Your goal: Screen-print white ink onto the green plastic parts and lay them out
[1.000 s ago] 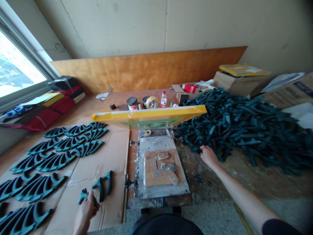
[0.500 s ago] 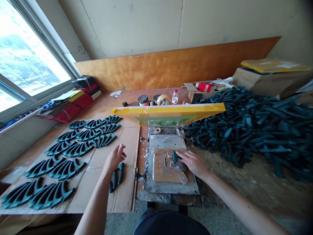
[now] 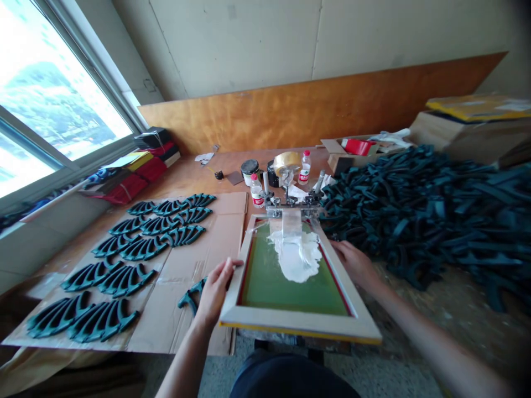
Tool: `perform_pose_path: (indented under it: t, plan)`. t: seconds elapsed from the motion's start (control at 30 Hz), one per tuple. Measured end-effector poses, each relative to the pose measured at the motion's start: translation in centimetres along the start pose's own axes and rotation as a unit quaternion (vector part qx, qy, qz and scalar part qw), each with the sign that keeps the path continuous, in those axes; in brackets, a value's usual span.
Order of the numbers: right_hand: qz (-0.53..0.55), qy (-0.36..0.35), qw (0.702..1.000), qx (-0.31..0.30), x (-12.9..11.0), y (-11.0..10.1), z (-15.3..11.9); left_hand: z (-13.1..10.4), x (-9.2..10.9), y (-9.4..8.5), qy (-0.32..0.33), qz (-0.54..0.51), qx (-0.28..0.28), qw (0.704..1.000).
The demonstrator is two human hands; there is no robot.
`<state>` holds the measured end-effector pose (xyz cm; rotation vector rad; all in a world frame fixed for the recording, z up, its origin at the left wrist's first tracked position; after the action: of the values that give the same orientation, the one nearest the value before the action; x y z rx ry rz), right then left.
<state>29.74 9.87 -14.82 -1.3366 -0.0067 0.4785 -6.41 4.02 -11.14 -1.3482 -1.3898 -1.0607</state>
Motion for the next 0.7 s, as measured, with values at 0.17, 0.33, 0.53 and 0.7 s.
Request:
perform_pose_path:
  t: [0.17,0.33,0.53,0.7]
  plan:
    - [-0.008,-0.052,0.998,0.021,-4.8,-3.2,6.0,1.0,-10.4,0.4,-0.053,0.027,-0.03,0.998]
    - [-0.042,-0.11,0.983,-0.138,-10.3,0.8,6.8,2.4,-13.1,0.1,-0.043,0.111,-0.024,0.993]
    - [-0.01,-0.293,0.943,-0.158,-11.6,1.1,-0.3,2.2,-12.8,-0.1,-0.043,0.129,-0.031,0.99]
    - [0.038,-0.285,0.939,-0.186,-11.1,0.3,0.1,2.1,-12.6,0.0,-0.043,0.119,-0.021,0.992]
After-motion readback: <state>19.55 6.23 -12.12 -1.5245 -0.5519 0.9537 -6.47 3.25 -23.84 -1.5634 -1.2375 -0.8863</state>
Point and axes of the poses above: each hand's wrist, its own z-axis towards the middle knuckle, its own y-axis out of the palm, x = y × z, the point moved 7 cm from there along z, towards the middle knuckle, and after that the axes turned 5 degrees about -x, right-handed, at the moved point
